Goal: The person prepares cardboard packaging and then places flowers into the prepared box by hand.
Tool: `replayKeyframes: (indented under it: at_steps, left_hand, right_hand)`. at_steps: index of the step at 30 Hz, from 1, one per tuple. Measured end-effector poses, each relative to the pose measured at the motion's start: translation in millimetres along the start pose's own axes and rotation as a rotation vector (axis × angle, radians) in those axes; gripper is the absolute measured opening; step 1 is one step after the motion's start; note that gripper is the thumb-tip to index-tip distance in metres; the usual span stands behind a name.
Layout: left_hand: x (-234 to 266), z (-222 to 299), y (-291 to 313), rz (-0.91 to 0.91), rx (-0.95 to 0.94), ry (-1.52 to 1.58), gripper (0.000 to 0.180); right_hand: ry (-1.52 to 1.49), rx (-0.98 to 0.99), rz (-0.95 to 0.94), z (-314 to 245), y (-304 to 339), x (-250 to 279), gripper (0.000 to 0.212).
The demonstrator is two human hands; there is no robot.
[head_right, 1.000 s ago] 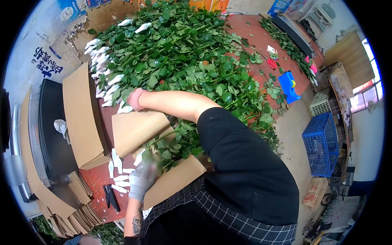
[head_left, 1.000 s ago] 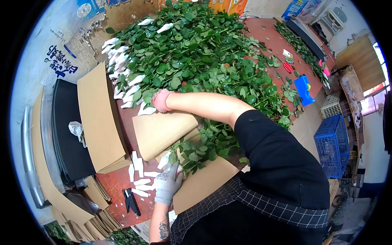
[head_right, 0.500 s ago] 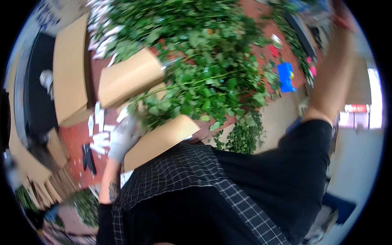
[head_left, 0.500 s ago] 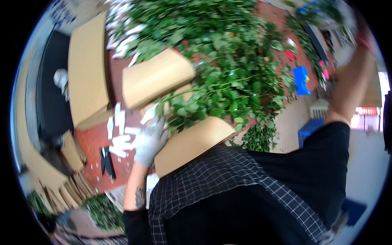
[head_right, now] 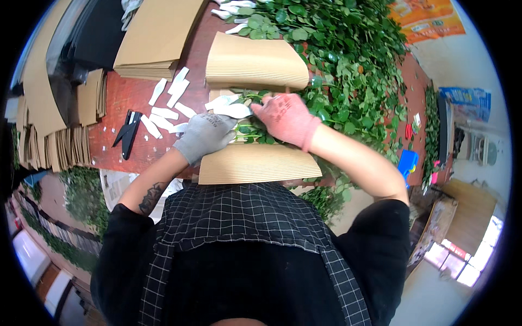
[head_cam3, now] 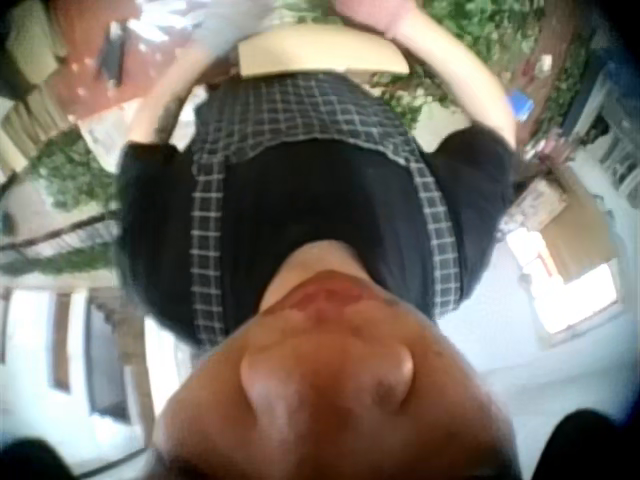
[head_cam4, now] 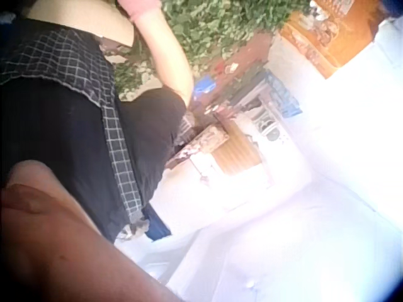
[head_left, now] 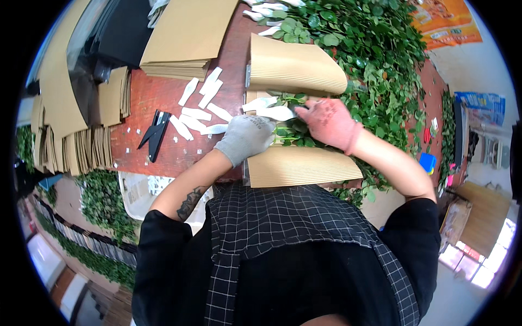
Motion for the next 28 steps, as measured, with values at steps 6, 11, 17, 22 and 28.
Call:
replayKeyframes:
  at_steps: [6, 11, 17, 22, 28]
  left_hand:
    - [1.0, -0.2, 4.8, -0.061, 0.040, 0.029, 0.026]
    - [0.7, 0.8, 3.6, -0.139, 0.060, 0.025, 0.029]
    - [6.8, 4.6, 4.3, -0.195, 0.090, 0.012, 0.031]
    - [4.4, 5.3, 7.4, -0.213, 0.086, -0.001, 0.031]
    - [5.9, 6.0, 1.1, -0.217, 0.070, -0.001, 0.030]
  right_hand:
    - [0.012, -0.059, -0.060, -0.2, -46.0, -54.9, 0.030]
    - [-0.072, -0.022, 0.038, -3.8, -44.8, -51.4, 0.035]
    - [-0.272, -0.096, -0.056, -3.7, -49.7, -48.3, 0.042]
    - [-0.203, -0.008, 0.161, -3.5, -50.6, -50.3, 0.033]
    - [-0.176, -0.015, 0.117, -12.6, -50.6, -60.5, 0.034]
Point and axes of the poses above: each hand's wrist, its own y-axis away from the middle knuckle, its own x-axis out of the back of the hand, z = x × y, the point moved 8 cm from there along -y, towards the middle knuckle, and after that the axes turned 10 degrees about -x, right-handed, at the moved point
